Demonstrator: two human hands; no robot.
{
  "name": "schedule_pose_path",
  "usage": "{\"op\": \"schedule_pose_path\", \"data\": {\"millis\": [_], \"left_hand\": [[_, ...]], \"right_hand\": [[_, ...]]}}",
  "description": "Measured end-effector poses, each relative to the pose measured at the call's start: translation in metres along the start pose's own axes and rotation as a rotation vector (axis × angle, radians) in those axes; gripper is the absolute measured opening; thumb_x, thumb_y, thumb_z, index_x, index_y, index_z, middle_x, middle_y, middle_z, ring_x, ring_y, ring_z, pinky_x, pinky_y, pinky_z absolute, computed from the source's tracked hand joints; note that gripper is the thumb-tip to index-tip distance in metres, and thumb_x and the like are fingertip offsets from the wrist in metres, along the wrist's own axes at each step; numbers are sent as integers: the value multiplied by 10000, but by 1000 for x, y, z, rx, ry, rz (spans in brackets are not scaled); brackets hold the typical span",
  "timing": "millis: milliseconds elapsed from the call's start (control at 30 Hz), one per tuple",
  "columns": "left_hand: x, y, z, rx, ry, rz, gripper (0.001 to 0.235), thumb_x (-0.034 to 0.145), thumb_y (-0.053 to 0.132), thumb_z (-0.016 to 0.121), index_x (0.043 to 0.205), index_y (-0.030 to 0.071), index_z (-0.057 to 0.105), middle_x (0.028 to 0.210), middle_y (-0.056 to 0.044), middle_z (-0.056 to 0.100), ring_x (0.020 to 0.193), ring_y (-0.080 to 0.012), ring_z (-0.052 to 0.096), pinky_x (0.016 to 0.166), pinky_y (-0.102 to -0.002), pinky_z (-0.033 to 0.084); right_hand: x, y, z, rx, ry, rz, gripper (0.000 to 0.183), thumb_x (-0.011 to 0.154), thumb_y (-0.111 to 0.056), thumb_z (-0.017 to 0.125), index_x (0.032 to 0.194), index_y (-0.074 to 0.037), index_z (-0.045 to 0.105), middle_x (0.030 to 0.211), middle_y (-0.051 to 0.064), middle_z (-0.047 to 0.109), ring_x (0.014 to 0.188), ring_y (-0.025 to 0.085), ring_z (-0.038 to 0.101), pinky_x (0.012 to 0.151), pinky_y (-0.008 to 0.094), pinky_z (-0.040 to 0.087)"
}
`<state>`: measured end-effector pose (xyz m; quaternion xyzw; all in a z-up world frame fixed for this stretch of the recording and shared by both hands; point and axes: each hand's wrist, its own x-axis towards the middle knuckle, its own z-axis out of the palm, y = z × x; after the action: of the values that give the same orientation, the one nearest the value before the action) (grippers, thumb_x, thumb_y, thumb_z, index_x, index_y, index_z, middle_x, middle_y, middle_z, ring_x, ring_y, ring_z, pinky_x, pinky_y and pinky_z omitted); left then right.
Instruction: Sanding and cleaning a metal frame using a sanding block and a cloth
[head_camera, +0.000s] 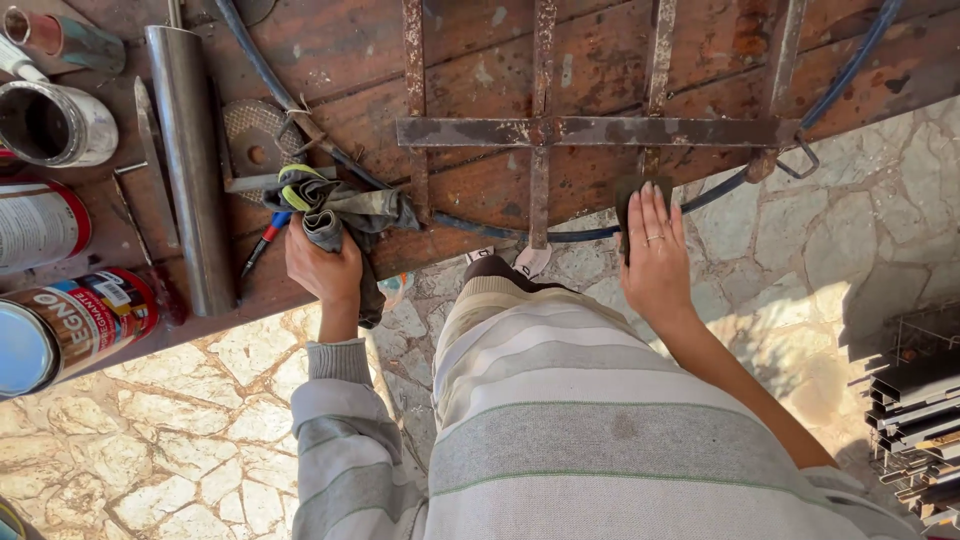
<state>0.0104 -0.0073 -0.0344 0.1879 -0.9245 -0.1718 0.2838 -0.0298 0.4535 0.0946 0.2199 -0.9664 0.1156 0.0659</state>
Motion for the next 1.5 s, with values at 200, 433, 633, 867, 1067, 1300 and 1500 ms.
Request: {"op": "schedule_pose_path", "data": {"millis": [200,433,633,867,1067,1300,1500], "left_hand": [[2,7,-6,-28,-9,5,501,769,237,784,1191,7,643,965,-170,661,956,-389,682,855,-453,545],[1,2,-5,-60,0,10,499,765,225,783,1197,12,653,982,-160,678,950,-384,693,857,-445,547],[-4,2,-5,-61,-10,-14,480,780,205,772,1205,19,649,970,-159,678,914,-384,693,835,-439,546],[-1,4,-7,-40,-18,-13,528,755,181,788,1233,15,640,981,-171,685,907,-406,695,816,-468,547],[2,8,-11,1,-13,18,526,755,155,768,1248,20,641,950,-163,676,861,-400,697,794,-449,552],[5,43,-37,-49,40,-52,558,765,129,756,1297,18,630,891,-207,672,814,-466,681,746,-519,537],[-3,134,-122,-246,288,-24,311,867,-6,689,1156,-115,647,871,-248,684,776,-418,715,775,-390,556]], "right_hand": [[-16,-10,-5,-60,-30,25,536,1009,-135,569,1480,106,488,1547,301,454,1436,428,433,1223,527,259],[15,1,5,-114,31,20,529,1056,-161,548,1498,120,471,1556,305,446,1443,424,427,1222,521,241],[12,-5,7,-92,33,47,523,1034,-178,571,1480,87,509,1542,276,477,1439,394,444,1224,508,258],[-26,-14,7,-112,46,32,530,1027,-195,532,1489,61,500,1565,245,461,1443,379,444,1224,502,274],[-9,-6,5,-82,85,3,524,1048,-188,529,1495,82,488,1567,262,448,1448,390,428,1221,497,259],[9,11,7,-114,120,-54,503,1061,-217,530,1472,72,520,1542,254,485,1430,376,467,1222,490,282],[-51,15,-1,15,9,-115,544,1026,-215,523,1505,39,471,1587,220,430,1460,355,417,1232,482,263]]}}
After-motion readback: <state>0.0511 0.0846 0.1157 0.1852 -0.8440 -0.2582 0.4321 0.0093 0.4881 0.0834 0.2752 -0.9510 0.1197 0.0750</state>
